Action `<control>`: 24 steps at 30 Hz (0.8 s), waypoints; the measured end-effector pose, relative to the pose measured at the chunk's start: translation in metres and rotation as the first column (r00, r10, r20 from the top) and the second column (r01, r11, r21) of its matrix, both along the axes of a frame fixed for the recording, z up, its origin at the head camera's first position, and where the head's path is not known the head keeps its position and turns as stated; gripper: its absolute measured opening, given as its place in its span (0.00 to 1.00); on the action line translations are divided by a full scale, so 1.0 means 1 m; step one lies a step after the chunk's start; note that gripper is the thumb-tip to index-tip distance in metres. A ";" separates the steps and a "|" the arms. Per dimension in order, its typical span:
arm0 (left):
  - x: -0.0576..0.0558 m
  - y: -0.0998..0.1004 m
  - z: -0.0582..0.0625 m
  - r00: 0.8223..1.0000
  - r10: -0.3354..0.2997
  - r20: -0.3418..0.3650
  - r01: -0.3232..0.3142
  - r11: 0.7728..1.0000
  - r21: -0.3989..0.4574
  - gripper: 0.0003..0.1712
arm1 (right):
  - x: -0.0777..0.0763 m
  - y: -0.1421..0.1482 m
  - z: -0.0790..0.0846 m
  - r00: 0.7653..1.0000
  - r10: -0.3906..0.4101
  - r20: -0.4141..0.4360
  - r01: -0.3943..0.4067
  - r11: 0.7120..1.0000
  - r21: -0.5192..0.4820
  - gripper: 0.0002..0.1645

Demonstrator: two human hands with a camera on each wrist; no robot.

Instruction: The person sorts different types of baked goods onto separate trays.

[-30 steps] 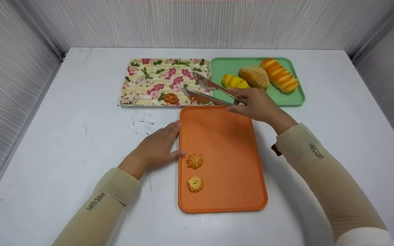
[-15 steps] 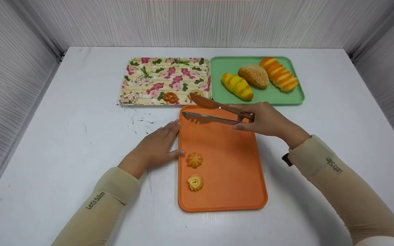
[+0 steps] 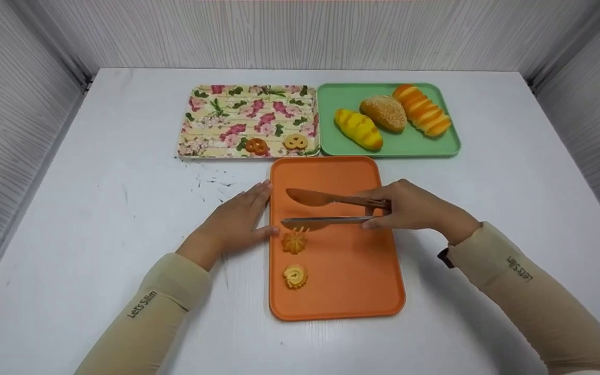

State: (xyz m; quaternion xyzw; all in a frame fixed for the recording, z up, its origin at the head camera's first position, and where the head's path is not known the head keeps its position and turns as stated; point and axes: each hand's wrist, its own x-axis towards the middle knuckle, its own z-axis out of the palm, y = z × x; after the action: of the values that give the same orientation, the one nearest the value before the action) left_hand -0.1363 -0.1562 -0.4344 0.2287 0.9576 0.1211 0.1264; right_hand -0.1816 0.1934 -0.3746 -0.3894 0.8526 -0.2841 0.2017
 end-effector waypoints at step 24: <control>-0.001 0.000 -0.002 1.000 -0.003 -0.008 0.003 1.000 0.005 0.55 | 0.017 -0.008 -0.011 0.995 0.098 -0.021 -0.097 0.995 0.014 0.31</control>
State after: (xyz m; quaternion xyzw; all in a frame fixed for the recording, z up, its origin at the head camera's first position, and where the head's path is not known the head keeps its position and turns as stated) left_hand -0.1374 -0.1560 -0.4364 0.2310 0.9574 0.1225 0.1222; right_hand -0.1650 0.1852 -0.3855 -0.4322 0.8366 -0.2642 0.2088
